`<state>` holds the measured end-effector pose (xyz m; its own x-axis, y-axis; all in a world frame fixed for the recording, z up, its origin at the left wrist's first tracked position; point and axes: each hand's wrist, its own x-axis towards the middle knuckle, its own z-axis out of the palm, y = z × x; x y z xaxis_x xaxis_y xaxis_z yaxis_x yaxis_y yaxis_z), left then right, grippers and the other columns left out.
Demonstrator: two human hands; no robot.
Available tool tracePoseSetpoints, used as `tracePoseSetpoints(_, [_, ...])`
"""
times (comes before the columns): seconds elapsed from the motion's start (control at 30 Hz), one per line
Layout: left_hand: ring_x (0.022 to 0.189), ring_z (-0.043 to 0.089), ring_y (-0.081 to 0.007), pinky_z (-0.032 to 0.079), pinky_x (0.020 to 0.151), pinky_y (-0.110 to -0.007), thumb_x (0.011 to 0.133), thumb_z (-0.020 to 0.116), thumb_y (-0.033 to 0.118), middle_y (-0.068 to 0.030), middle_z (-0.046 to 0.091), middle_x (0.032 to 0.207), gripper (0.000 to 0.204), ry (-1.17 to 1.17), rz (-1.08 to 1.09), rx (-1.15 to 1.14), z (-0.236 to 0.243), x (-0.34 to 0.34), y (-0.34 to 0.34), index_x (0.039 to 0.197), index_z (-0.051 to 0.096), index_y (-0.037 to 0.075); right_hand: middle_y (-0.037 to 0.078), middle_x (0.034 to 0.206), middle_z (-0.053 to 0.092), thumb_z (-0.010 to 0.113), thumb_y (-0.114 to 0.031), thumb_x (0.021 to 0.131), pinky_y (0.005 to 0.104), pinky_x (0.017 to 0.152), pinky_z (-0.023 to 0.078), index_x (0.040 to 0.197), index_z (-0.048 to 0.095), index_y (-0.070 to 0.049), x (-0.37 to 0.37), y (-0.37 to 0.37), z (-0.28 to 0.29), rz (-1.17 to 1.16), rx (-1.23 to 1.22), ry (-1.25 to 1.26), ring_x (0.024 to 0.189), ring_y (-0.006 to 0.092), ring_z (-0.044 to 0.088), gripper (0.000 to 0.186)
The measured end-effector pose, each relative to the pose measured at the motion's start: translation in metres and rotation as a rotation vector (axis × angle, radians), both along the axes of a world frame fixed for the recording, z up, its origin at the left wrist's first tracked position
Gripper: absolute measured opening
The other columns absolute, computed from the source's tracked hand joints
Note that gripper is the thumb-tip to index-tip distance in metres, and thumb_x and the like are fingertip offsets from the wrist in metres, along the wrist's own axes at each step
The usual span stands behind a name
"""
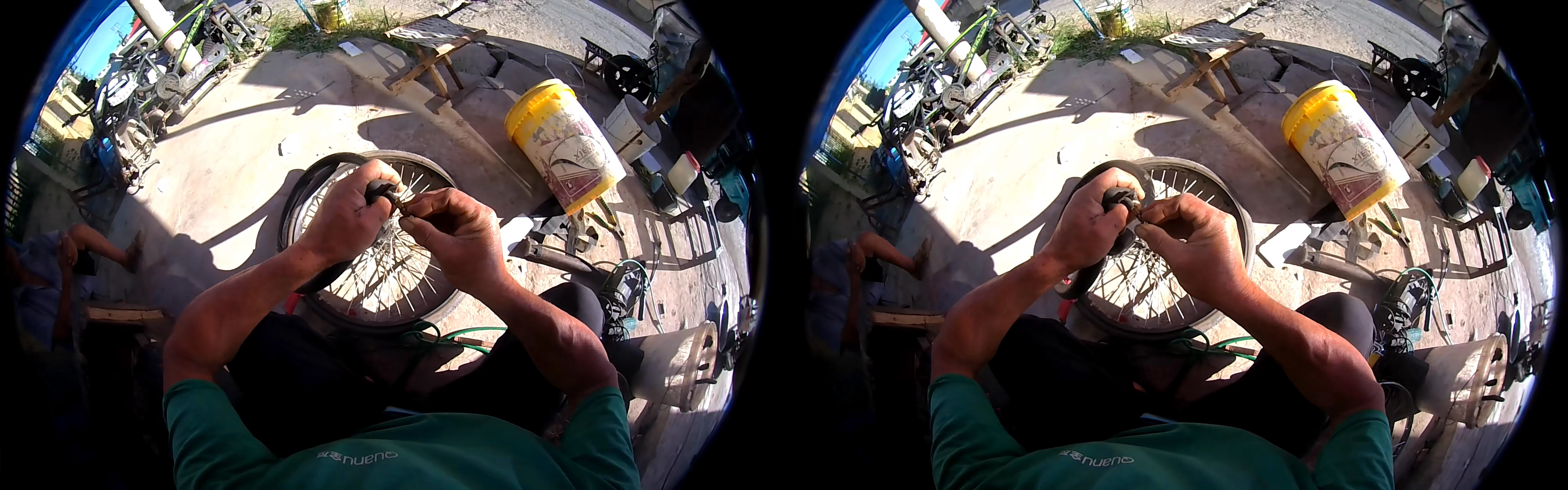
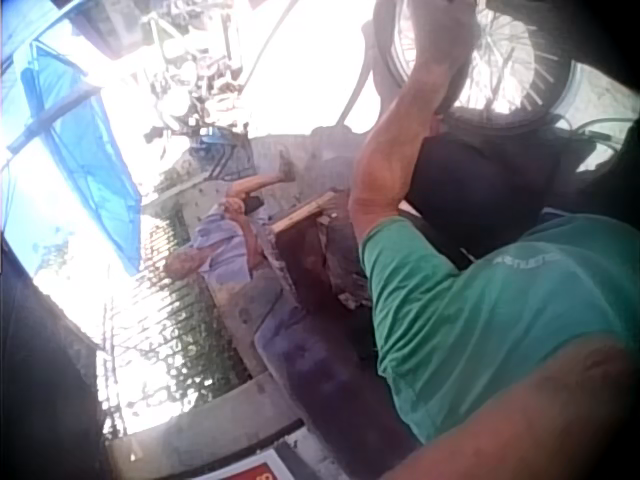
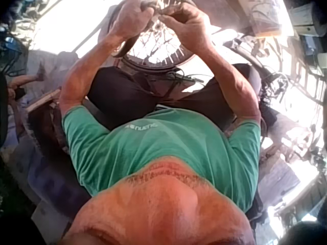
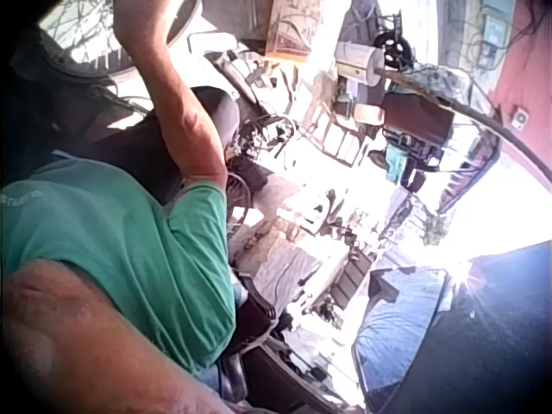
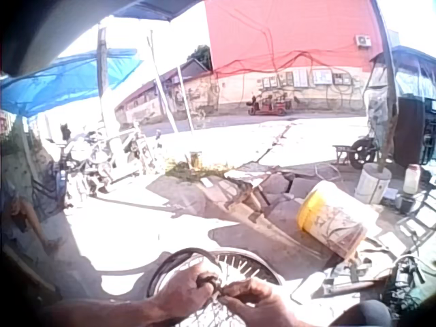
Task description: The person sits on the ground and repairs a bicycle tire. They open a patch kit, apply a patch to the inner tube, and then use a hammer to seat the tire onto the rim.
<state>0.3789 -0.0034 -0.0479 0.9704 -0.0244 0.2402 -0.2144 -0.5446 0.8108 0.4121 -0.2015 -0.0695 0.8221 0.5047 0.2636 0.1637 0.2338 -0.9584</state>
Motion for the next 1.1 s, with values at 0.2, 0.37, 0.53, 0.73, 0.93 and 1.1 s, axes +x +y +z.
tracePoseSetpoints(0.2, [0.086, 0.061, -0.0178, 0.05, 0.084, -0.033, 0.08, 0.05, 0.001, -0.0089, 0.063, 0.094, 0.03, 0.07, -0.03, -0.064, 0.007, 0.0, 0.002, 0.108, 0.059, 0.002, 0.006, 0.099, 0.072, 0.076, -0.001, 0.088, 0.0242, 0.081, 0.056, 0.095, 0.066, 0.0, 0.002, 0.001, -0.003, 0.072, 0.079, 0.037, 0.09, 0.0084, 0.068, 0.012])
tracePoseSetpoints(0.37, [0.125, 0.059, -0.0307, 0.045, 0.107, -0.036, 0.078, 0.056, 0.001, -0.0208, 0.063, 0.129, 0.05, -0.018, 0.0, 0.256, 0.001, 0.007, 0.045, 0.127, 0.06, 0.0, 0.01, 0.09, 0.073, 0.072, -0.011, 0.089, 0.0304, 0.081, 0.056, 0.097, 0.067, 0.002, 0.032, -0.02, 0.011, 0.152, -0.493, -0.071, 0.087, 0.0151, 0.07, 0.016])
tracePoseSetpoints(0.53, [0.09, 0.068, -0.02, 0.054, 0.081, -0.035, 0.081, 0.061, 0.004, -0.0152, 0.069, 0.104, 0.049, 0.165, 0.004, 0.149, -0.053, -0.009, 0.106, 0.13, 0.056, 0.002, 0.016, 0.097, 0.074, 0.071, -0.019, 0.081, 0.0389, 0.085, 0.055, 0.099, 0.071, 0.001, 0.096, -0.058, -0.073, 0.391, -1.176, -0.152, 0.093, 0.0284, 0.072, 0.026])
tracePoseSetpoints(0.73, [0.059, 0.061, -0.0143, 0.052, 0.057, -0.032, 0.091, 0.065, 0.009, -0.008, 0.064, 0.08, 0.041, 0.745, 0.408, -0.016, -0.164, -0.058, 0.166, 0.129, 0.054, -0.003, 0.018, 0.092, 0.075, 0.066, -0.006, 0.068, 0.0461, 0.076, 0.059, 0.092, 0.078, -0.007, 0.113, -0.142, -0.265, 0.662, -1.835, -0.188, 0.088, 0.0359, 0.074, 0.027])
tracePoseSetpoints(0.93, [0.053, 0.054, -0.0115, 0.045, 0.046, -0.028, 0.094, 0.068, 0.02, -0.0046, 0.059, 0.076, 0.035, 0.809, 0.725, -0.297, -0.258, -0.107, 0.215, 0.118, 0.054, -0.001, 0.022, 0.083, 0.073, 0.067, -0.004, 0.062, 0.0449, 0.071, 0.06, 0.082, 0.076, 0.002, 0.088, -0.149, -0.324, 0.934, -1.952, -0.038, 0.084, 0.0336, 0.075, 0.023])
tracePoseSetpoints(1.1, [0.061, 0.06, -0.0092, 0.047, 0.051, -0.025, 0.09, 0.076, 0.03, -0.0031, 0.066, 0.086, 0.047, 0.779, 0.721, -0.23, -0.261, -0.115, 0.2, 0.119, 0.053, 0.003, 0.019, 0.081, 0.073, 0.067, -0.01, 0.066, 0.0442, 0.071, 0.059, 0.081, 0.075, 0.002, 0.08, -0.14, -0.327, 0.917, -1.929, -0.004, 0.081, 0.0336, 0.074, 0.021])
